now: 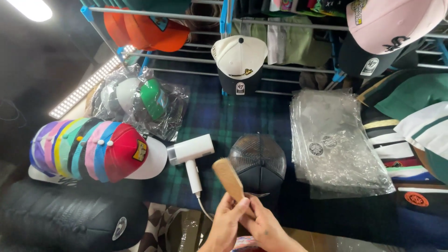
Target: The person cleans a black mesh cap by first brushing its surface with a wooden brush. They then use a white handheld steamer to apply steam to the cap, moving the device over the fabric to remove wrinkles or odors.
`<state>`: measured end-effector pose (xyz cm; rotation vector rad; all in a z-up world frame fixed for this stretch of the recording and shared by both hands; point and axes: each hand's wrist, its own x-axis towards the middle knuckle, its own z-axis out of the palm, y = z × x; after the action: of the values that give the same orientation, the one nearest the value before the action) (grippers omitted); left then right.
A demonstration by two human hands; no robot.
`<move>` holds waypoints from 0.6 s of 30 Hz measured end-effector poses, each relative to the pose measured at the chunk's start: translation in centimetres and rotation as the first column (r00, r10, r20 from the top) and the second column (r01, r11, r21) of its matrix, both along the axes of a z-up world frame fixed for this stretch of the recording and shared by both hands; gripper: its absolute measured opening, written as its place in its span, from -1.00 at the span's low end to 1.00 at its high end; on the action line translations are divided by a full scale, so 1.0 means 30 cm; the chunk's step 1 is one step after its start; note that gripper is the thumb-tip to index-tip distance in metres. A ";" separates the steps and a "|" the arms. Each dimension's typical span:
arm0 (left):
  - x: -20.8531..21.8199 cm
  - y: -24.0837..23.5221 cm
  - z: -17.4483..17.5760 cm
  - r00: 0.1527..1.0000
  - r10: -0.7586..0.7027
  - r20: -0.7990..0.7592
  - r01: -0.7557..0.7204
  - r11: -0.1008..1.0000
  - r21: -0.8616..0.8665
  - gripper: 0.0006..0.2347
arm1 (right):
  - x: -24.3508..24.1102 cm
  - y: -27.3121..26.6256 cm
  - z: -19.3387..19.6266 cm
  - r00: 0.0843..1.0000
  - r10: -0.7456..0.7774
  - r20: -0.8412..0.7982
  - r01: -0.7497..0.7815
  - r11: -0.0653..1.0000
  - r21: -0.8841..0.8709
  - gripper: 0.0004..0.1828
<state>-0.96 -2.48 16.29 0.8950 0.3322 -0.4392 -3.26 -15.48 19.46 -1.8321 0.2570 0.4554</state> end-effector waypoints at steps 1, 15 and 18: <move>0.005 -0.001 0.016 1.000 -0.001 0.003 0.001 1.000 -0.004 -0.88 | 0.005 -0.008 0.021 1.000 -0.001 0.003 0.001 1.000 -0.004 -0.44; 0.050 0.144 -0.317 0.871 -0.096 -0.481 0.190 0.970 0.150 -0.26 | -0.138 -0.282 -0.095 0.949 0.133 -0.287 -0.256 0.856 -0.449 -0.63; 0.087 0.112 -0.261 0.830 -0.079 -0.552 0.044 0.996 -0.077 -0.45 | -0.057 -0.195 -0.249 0.918 0.391 -0.071 -0.364 0.756 -0.544 -0.55</move>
<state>1.66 0.88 8.46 0.7037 0.8237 -0.7689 -4.96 -21.33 11.99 -2.4805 -0.0352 0.6678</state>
